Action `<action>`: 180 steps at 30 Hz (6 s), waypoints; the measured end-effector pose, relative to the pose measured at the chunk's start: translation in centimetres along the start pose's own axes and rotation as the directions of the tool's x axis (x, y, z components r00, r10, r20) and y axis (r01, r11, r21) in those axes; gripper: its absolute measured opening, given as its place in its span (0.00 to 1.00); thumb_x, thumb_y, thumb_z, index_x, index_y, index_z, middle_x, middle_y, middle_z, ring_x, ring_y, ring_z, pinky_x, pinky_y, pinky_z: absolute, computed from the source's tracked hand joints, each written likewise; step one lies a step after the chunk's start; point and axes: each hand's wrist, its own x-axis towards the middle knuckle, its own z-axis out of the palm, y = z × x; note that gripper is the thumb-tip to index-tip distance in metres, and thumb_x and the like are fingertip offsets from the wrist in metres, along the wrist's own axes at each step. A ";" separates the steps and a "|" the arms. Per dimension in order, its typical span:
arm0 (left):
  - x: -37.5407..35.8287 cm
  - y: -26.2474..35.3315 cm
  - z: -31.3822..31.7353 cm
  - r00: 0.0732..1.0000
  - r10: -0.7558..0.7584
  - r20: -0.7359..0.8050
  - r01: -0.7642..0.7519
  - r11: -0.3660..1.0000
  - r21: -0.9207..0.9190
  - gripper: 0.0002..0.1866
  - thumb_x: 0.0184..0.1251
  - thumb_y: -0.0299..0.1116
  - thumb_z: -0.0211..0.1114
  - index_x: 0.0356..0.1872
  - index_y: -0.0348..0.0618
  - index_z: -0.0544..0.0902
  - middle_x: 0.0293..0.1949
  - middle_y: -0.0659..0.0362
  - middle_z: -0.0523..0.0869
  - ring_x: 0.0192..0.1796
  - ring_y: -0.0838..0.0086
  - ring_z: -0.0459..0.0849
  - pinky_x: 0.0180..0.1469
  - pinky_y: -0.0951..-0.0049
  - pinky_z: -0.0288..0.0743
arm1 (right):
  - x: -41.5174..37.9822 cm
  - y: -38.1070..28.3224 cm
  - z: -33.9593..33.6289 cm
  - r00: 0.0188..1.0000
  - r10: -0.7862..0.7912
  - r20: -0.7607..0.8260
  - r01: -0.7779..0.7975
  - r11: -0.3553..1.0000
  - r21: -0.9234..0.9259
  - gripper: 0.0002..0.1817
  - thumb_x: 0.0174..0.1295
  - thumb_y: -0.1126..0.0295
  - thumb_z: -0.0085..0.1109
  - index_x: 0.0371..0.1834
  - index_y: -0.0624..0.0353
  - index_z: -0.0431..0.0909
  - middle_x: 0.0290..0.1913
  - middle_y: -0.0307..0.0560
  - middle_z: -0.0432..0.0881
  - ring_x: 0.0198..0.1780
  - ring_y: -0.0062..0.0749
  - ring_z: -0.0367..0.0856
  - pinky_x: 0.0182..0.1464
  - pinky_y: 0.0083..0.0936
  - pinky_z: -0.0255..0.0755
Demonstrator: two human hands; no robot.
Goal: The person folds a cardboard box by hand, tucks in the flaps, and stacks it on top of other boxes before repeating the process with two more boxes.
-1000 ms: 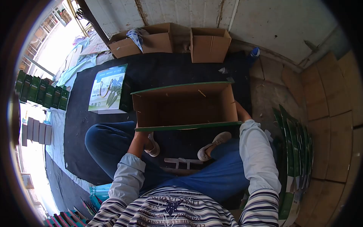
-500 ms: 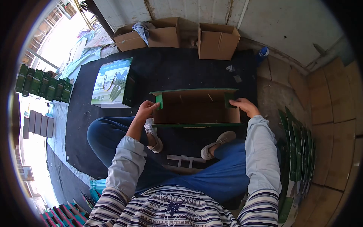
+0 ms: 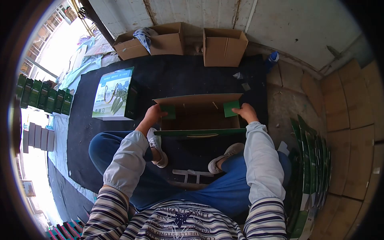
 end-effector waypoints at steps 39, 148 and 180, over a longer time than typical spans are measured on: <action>-6.3 2.6 -3.3 0.971 -0.216 0.101 0.230 0.736 -0.637 0.27 0.61 0.48 0.66 0.52 0.36 0.77 0.41 0.55 0.83 0.41 0.71 0.81 0.39 0.72 0.73 | -4.8 -11.2 -2.6 0.933 -0.154 0.325 0.295 0.845 -0.446 0.52 0.52 0.26 0.46 0.72 0.52 0.58 0.72 0.60 0.57 0.74 0.52 0.50 0.73 0.41 0.48; -7.9 -2.4 2.6 0.858 0.419 0.298 -0.484 0.854 0.190 0.29 0.49 0.33 0.69 0.56 0.44 0.75 0.45 0.47 0.84 0.46 0.57 0.84 0.48 0.62 0.78 | -7.4 4.8 0.2 0.937 -0.213 0.277 0.230 0.973 -0.029 0.32 0.50 0.58 0.69 0.58 0.56 0.73 0.45 0.50 0.83 0.40 0.33 0.84 0.33 0.32 0.76; 6.7 -18.6 -29.9 0.675 -0.326 -0.662 0.456 0.890 0.026 0.52 0.47 0.65 0.64 0.65 0.31 0.65 0.62 0.44 0.72 0.64 0.59 0.72 0.64 0.61 0.65 | 3.9 -37.9 21.0 0.840 -0.301 0.451 -0.044 0.792 0.609 0.31 0.60 0.39 0.54 0.46 0.59 0.78 0.39 0.42 0.82 0.33 0.26 0.81 0.29 0.21 0.75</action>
